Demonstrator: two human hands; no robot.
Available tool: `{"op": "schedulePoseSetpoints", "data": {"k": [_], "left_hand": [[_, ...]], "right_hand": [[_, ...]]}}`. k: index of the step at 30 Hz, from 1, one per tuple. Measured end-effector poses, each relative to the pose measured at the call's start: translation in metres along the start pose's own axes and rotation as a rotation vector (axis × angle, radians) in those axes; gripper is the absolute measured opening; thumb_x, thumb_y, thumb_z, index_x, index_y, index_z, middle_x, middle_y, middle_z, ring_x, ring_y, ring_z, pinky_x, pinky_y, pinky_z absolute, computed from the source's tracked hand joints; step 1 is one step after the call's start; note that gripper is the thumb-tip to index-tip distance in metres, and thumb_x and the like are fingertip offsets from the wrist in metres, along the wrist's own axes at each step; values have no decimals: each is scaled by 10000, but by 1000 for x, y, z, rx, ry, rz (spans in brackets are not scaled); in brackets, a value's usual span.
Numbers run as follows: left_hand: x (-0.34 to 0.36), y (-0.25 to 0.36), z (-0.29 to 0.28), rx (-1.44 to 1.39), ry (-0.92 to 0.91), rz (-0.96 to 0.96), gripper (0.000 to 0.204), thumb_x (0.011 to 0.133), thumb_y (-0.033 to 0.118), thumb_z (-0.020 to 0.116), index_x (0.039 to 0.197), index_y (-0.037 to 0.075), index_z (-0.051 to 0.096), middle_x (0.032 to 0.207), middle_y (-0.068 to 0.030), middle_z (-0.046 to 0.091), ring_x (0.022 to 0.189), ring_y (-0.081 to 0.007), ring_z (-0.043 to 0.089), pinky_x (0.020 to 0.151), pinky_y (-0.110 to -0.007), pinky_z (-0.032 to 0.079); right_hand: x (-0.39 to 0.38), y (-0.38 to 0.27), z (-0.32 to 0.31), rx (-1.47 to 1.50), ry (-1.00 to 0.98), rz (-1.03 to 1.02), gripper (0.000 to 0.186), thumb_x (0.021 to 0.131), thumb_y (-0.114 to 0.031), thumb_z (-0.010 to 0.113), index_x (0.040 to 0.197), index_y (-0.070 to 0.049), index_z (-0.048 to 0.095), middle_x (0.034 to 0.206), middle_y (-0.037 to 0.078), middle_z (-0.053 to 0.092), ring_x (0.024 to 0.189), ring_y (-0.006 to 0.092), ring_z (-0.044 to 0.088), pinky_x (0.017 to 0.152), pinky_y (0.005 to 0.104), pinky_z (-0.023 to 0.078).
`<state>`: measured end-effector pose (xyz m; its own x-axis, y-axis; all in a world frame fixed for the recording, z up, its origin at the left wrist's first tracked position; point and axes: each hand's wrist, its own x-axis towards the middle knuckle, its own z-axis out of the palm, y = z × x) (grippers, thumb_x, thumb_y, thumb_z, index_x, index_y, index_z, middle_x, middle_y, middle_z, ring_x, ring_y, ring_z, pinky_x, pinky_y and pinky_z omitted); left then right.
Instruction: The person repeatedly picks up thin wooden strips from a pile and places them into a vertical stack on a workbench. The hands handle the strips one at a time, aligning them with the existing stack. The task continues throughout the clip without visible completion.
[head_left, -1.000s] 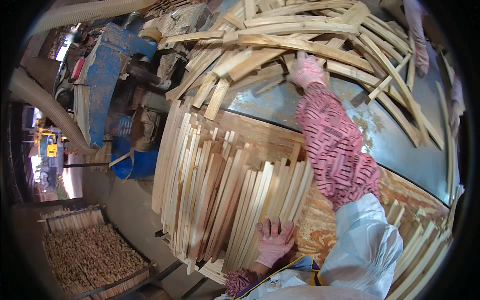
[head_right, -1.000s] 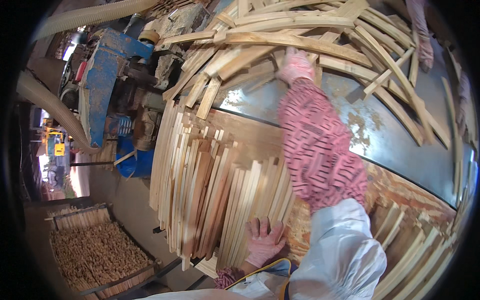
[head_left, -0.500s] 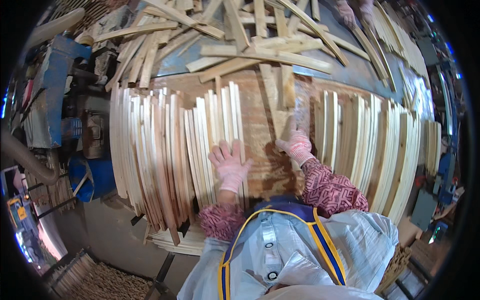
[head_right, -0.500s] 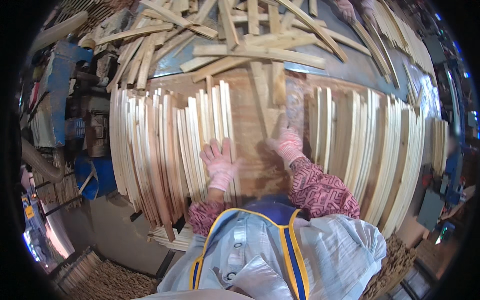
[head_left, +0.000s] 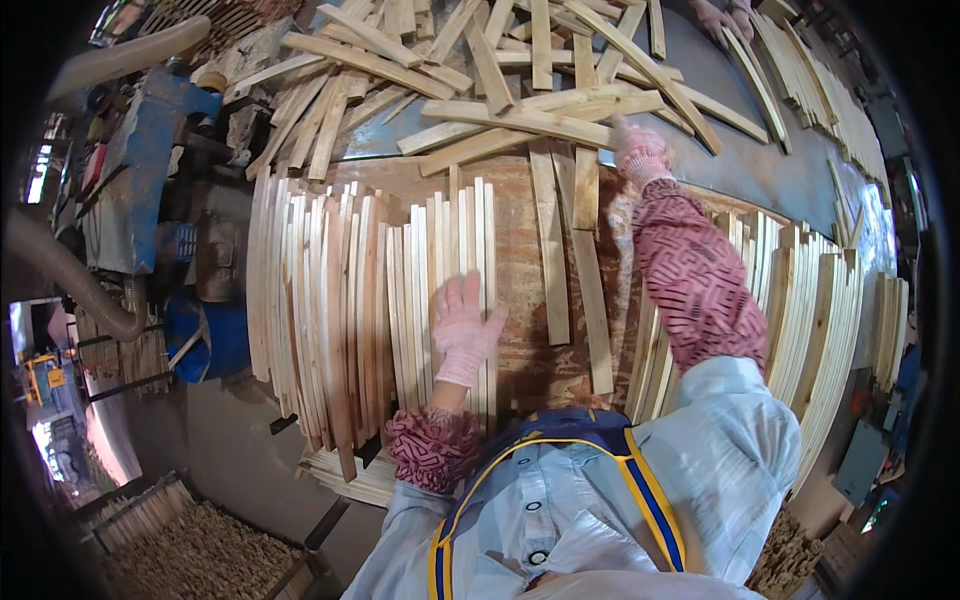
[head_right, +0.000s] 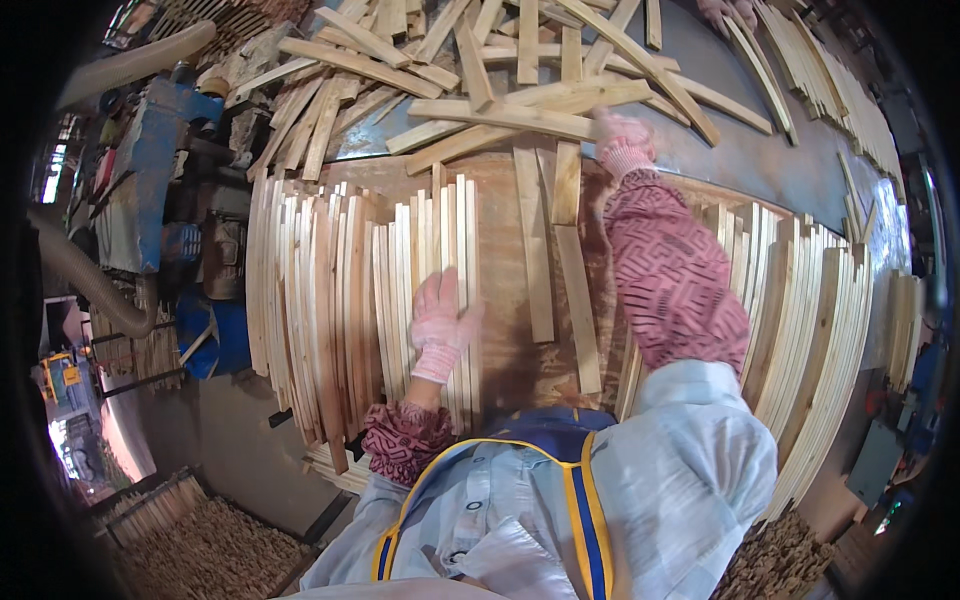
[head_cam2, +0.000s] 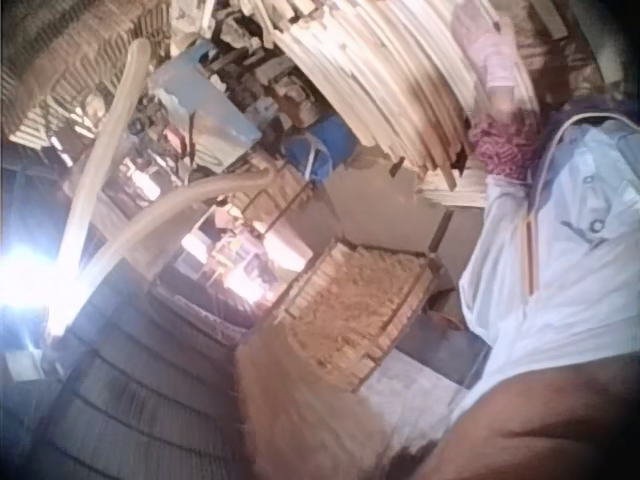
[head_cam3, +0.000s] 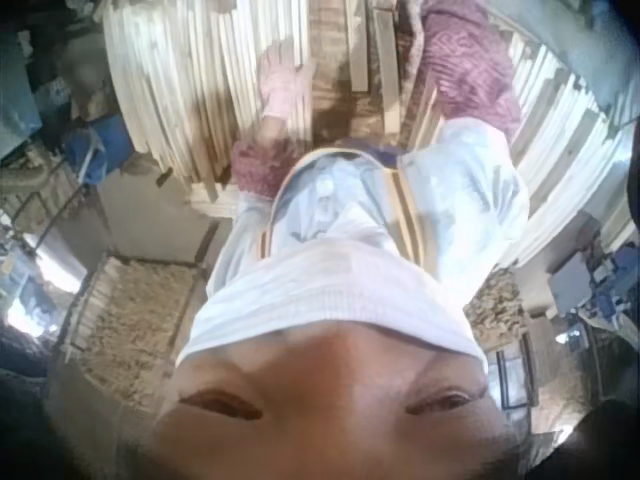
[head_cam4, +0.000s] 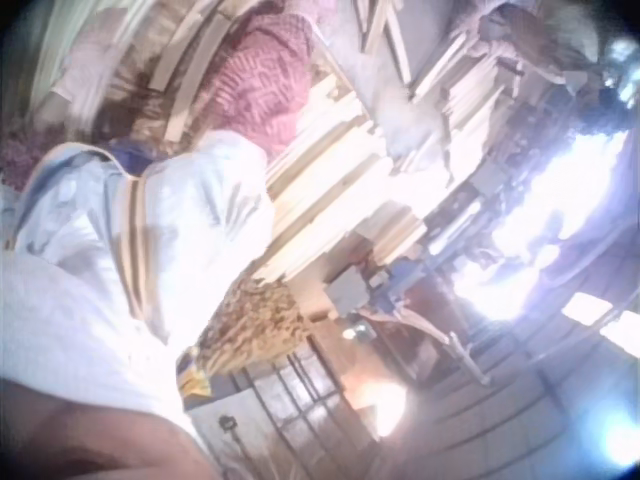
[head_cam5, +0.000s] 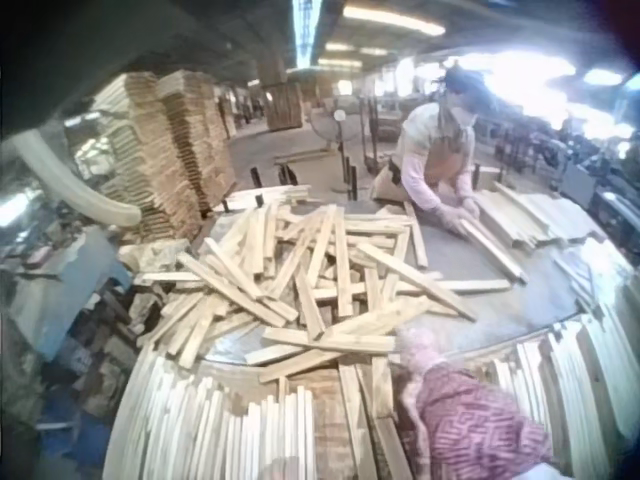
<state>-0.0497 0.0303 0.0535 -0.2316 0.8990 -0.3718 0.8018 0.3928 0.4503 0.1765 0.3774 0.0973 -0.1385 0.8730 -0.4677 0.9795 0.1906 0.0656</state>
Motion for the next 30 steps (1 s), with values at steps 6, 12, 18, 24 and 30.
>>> {"op": "schedulePoseSetpoints", "data": {"k": [6, 12, 18, 24, 30], "left_hand": [[59, 57, 14, -1839, -184, -356, 659, 941, 291, 680, 1488, 62, 393, 1333, -237, 560, 1151, -359, 614, 1025, -499, 519], [73, 64, 26, -1997, -134, -466, 355, 958, 91, 626, 1284, -12, 529, 1157, -203, 653, 953, -322, 689, 856, -462, 617], [52, 40, 12, -1950, 24, -432, 271, 936, 55, 651, 1192, -8, 588, 1066, -186, 671, 913, -293, 689, 793, -466, 610], [61, 62, 19, -2019, 238, -447, 238, 952, 238, 701, 1084, 60, 612, 946, -114, 666, 807, -266, 681, 758, -433, 597], [56, 60, 5, -1985, 2, -364, 389, 901, 139, 648, 1231, -49, 564, 985, -180, 655, 872, -314, 671, 783, -414, 622]], "right_hand": [[-88, -49, 2, 268, -477, -548, 477, 939, -377, 668, 1263, -29, 629, 986, 134, 728, 838, 260, 710, 754, 392, 588], [63, 17, 15, -243, 657, -351, 533, 874, -180, 571, 1403, -128, 529, 1202, 126, 663, 1162, 275, 624, 1001, 422, 465], [51, 21, -27, -225, 312, -365, 441, 848, -179, 623, 1288, -169, 593, 1120, 111, 683, 1083, 303, 652, 860, 413, 532], [-121, -39, -37, 446, -679, -579, 704, 919, -576, 641, 1375, -47, 556, 1048, 138, 710, 956, 221, 681, 788, 361, 563], [-57, -62, -6, 38, -16, -774, 667, 926, -521, 647, 1443, -116, 528, 1341, 162, 632, 1190, 315, 628, 1017, 399, 507]]}}
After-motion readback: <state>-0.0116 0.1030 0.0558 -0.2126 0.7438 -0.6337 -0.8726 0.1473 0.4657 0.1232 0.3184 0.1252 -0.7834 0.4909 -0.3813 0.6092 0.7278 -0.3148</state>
